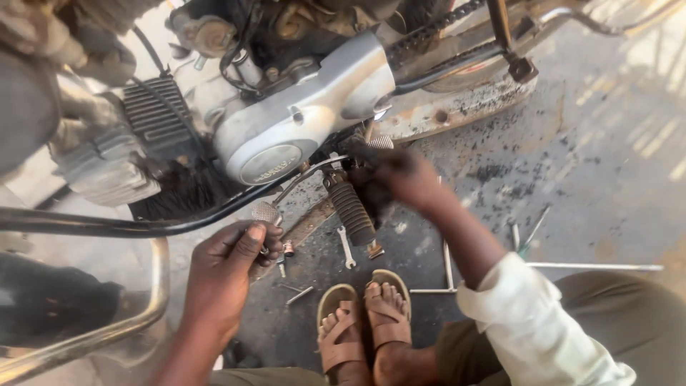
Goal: Repairing and cleaning the engine case components of a motorcycle using a T-handle wrench and rags.
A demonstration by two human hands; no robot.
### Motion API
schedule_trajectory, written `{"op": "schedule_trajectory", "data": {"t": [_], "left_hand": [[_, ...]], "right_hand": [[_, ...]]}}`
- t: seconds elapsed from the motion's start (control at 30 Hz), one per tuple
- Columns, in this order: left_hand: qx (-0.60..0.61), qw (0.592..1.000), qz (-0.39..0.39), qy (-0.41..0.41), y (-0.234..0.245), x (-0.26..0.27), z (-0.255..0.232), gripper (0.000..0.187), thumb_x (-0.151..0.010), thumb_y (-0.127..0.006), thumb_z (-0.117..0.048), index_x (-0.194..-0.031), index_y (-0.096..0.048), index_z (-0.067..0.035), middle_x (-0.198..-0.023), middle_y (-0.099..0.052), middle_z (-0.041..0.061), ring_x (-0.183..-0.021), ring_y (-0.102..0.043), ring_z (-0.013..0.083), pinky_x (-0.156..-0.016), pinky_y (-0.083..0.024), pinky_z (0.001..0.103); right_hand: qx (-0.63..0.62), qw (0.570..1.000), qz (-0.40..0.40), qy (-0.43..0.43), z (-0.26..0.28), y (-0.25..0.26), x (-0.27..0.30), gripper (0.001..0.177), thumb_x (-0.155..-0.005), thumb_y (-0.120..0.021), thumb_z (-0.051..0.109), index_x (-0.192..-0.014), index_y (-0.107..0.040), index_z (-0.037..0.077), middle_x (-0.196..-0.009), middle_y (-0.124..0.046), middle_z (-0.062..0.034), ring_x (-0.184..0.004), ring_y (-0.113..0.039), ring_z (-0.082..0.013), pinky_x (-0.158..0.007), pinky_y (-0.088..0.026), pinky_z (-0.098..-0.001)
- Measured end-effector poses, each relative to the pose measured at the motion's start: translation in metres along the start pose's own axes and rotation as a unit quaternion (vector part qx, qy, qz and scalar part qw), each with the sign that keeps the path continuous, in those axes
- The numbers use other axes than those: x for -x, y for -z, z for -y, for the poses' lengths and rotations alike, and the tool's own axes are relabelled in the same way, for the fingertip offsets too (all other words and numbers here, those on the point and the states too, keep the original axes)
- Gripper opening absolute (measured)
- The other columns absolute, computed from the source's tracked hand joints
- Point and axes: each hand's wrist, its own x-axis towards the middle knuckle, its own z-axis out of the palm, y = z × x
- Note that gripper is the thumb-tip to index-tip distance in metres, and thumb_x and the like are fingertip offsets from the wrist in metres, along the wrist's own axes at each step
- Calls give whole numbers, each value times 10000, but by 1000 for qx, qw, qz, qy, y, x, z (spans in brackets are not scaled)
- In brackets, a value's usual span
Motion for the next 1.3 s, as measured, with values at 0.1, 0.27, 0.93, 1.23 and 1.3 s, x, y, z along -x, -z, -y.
{"op": "schedule_trajectory", "data": {"t": [0.1, 0.27, 0.93, 1.23, 1.3], "left_hand": [[-9, 1000, -15, 7, -5, 14, -16, 337, -932, -674, -335, -1014, -754, -18, -833, -730, 53, -760, -680, 132, -676, -570, 264], [-2, 999, 2, -49, 5, 16, -16, 346, -955, -673, -347, -1030, -758, -20, -846, -721, 64, -774, -661, 139, -678, -551, 270], [-26, 999, -20, 1, 5, 10, -14, 302, -953, -678, -319, -1049, -776, -50, -778, -750, 59, -611, -579, 88, -535, -449, 244], [-24, 1000, 0, 12, -3, -3, -15, 302, -925, -722, -204, -1167, -766, -28, -866, -763, 91, -711, -684, 119, -668, -590, 283], [-13, 999, 24, -25, -1, -8, -16, 340, -918, -683, -236, -1191, -742, -43, -992, -816, 41, -811, -741, 113, -744, -627, 285]], "right_hand": [[-214, 972, -96, -25, -20, 33, -9, 316, -969, -574, 42, -1267, -665, -13, -888, -732, -89, -712, -666, -162, -653, -537, -285], [-183, 970, -150, 60, -15, 57, -4, 366, -1006, -547, 46, -1345, -662, -29, -945, -695, -77, -776, -656, -134, -703, -555, -245], [84, 933, -136, 322, 70, -45, -33, 227, -797, -617, 132, -987, -725, 70, -818, -740, -101, -702, -736, -207, -691, -589, -351], [-83, 948, 2, 308, 54, -66, -44, 173, -929, -667, 160, -1010, -700, 10, -876, -692, -89, -840, -682, -143, -800, -587, -297], [-230, 946, -13, 227, 97, -58, -42, 247, -982, -697, 260, -966, -721, 15, -768, -719, -71, -631, -649, -165, -612, -502, -296]]}}
